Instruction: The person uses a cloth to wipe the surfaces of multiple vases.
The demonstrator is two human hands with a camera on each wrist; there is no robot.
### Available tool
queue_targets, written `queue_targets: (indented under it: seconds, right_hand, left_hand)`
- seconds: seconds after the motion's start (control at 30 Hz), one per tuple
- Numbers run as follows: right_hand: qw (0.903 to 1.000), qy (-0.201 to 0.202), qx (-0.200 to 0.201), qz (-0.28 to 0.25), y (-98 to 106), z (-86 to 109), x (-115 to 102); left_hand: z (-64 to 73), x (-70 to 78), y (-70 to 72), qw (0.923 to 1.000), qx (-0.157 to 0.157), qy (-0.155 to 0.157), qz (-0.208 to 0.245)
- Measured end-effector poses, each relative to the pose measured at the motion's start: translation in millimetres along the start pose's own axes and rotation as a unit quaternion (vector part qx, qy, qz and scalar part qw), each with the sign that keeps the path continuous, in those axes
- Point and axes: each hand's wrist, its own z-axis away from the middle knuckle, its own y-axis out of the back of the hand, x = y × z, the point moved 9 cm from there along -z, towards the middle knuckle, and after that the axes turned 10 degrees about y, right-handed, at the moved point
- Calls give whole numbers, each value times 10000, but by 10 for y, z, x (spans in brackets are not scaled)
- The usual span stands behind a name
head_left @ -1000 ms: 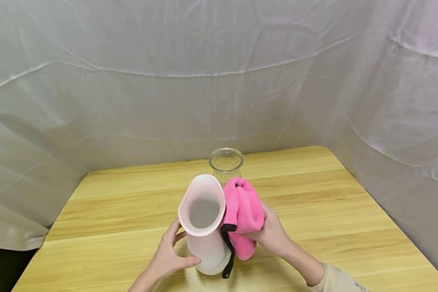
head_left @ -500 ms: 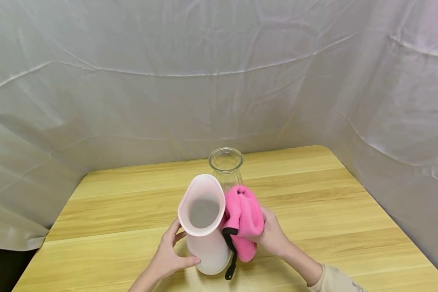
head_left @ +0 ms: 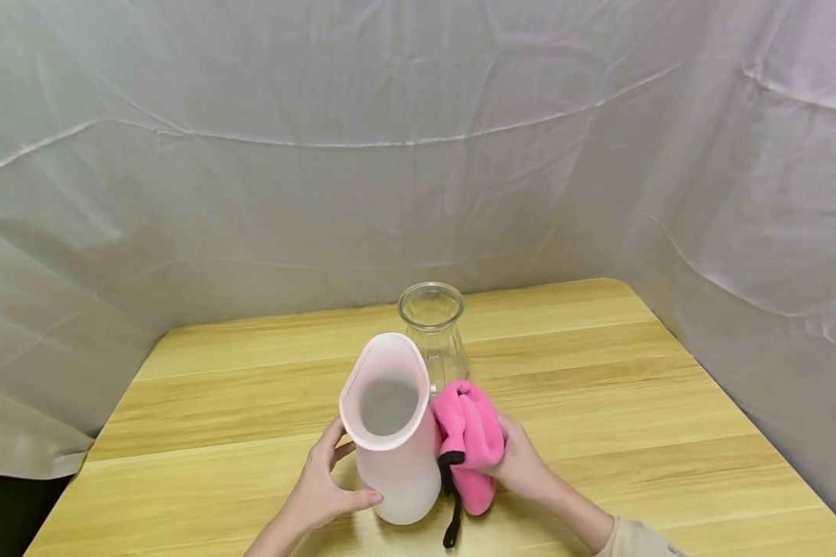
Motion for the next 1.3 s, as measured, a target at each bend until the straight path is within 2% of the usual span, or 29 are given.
queue_targets:
  seconds: [0.13, 0.23, 0.47, 0.93, 1.07, 1.3]
  right_hand:
    - [9989, -333, -83, -310, -40, 82, 155]
    - [9982, -420, -99, -421, -56, 105, 201]
    - [9978, -425, -63, -515, -64, 108, 203]
    - [9957, -676, 328, -548, -32, 121, 215]
    - [9962, -613, 458, -420, 6, 92, 166]
    - [9979, -256, 533, 271, 70, -17, -56]
  left_hand:
    - [2, 0, 0, 10000, 0, 14, 4]
    - [3, 0, 0, 10000, 9, 35, 4]
    - [-1, 0, 1, 10000, -1, 58, 51]
    - [1, -1, -2, 9999, -6, 104, 98]
    - [0, 1, -3, 9999, -29, 119, 91]
    - [-2, -10, 4, 9999, -29, 88, 91]
